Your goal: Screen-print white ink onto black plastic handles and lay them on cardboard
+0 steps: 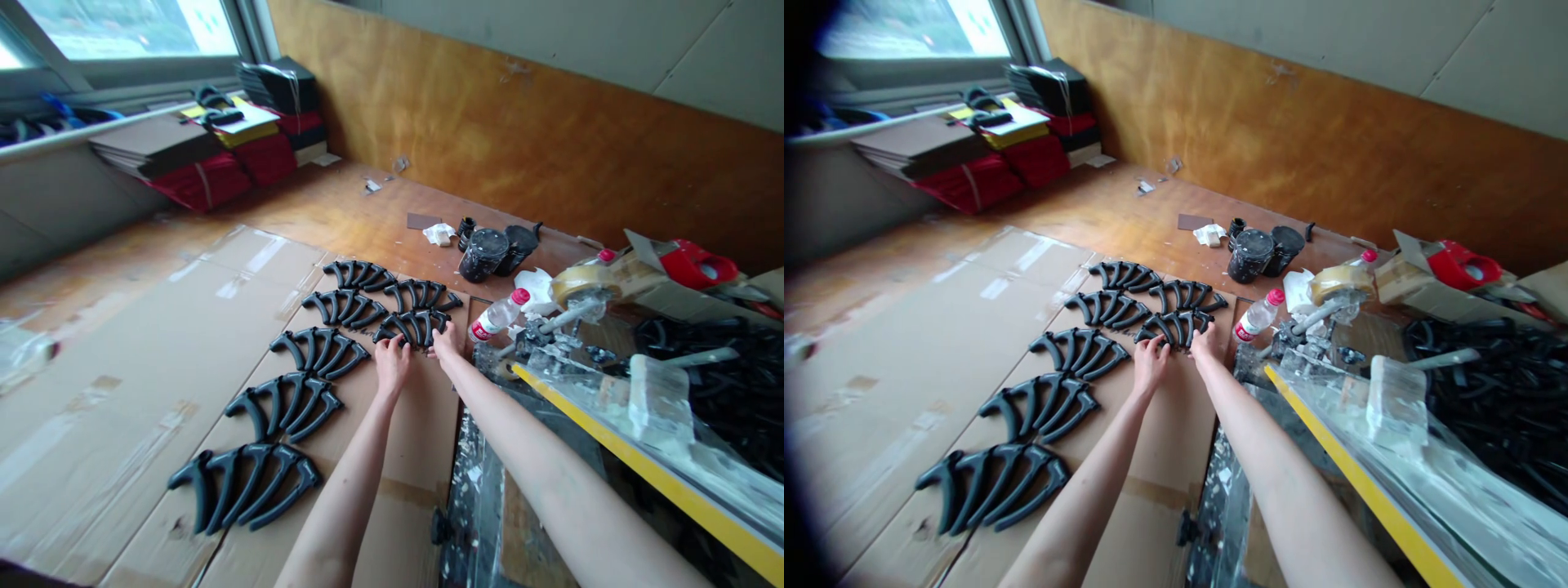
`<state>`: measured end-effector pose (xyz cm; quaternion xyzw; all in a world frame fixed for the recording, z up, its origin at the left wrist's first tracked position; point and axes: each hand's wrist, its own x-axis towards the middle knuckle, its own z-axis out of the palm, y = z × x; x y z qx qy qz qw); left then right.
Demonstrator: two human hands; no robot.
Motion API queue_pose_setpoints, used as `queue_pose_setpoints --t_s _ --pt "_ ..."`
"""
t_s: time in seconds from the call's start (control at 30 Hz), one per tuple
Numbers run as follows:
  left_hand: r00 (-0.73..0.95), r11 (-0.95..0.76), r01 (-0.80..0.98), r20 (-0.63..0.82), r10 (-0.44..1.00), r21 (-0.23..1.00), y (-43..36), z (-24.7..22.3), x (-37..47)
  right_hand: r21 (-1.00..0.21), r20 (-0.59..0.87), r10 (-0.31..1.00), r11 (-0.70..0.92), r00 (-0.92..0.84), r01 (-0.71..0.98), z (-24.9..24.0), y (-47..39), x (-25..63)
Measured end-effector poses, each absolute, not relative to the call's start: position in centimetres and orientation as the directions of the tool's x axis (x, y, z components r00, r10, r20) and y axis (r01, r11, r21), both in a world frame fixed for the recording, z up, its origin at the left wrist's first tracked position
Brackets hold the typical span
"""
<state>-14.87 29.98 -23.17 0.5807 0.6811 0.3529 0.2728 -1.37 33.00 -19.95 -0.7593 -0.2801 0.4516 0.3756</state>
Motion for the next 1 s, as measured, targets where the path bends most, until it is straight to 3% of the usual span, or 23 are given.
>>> queue_pose_setpoints --t_s 0.17,0.53,0.6,0.7,0.83,1.0 --pt "-0.173 0.036 0.573 0.079 0.982 0.818 29.9 -23.9 -15.2 -0.772 -0.434 0.732 -0.602 0.524 0.202 -20.5 33.8 0.2" --pt "-0.159 -0.054 0.585 0.180 0.971 0.810 29.5 -25.0 -15.3 -0.777 -0.364 0.798 -0.544 0.480 0.316 -19.3 32.1 -0.2" --pt "-0.163 -0.049 0.596 0.180 0.970 0.801 29.5 -25.1 -15.3 -0.830 -0.307 0.870 -0.443 0.386 0.338 -17.9 30.0 -0.6" --pt "-0.159 -0.039 0.604 0.169 0.973 0.796 29.6 -25.2 -15.4 -0.912 -0.230 0.967 -0.254 0.111 0.322 -15.7 24.5 -0.8" --pt "-0.105 -0.051 0.602 0.142 0.984 0.797 29.3 -25.1 -15.8 -0.922 -0.175 0.981 -0.135 -0.079 0.363 -14.1 14.9 1.5" --pt "0.012 -0.142 0.710 0.190 0.982 0.690 27.1 -25.7 -16.6 -0.856 -0.134 0.968 -0.221 0.212 0.468 -14.2 5.2 10.8"
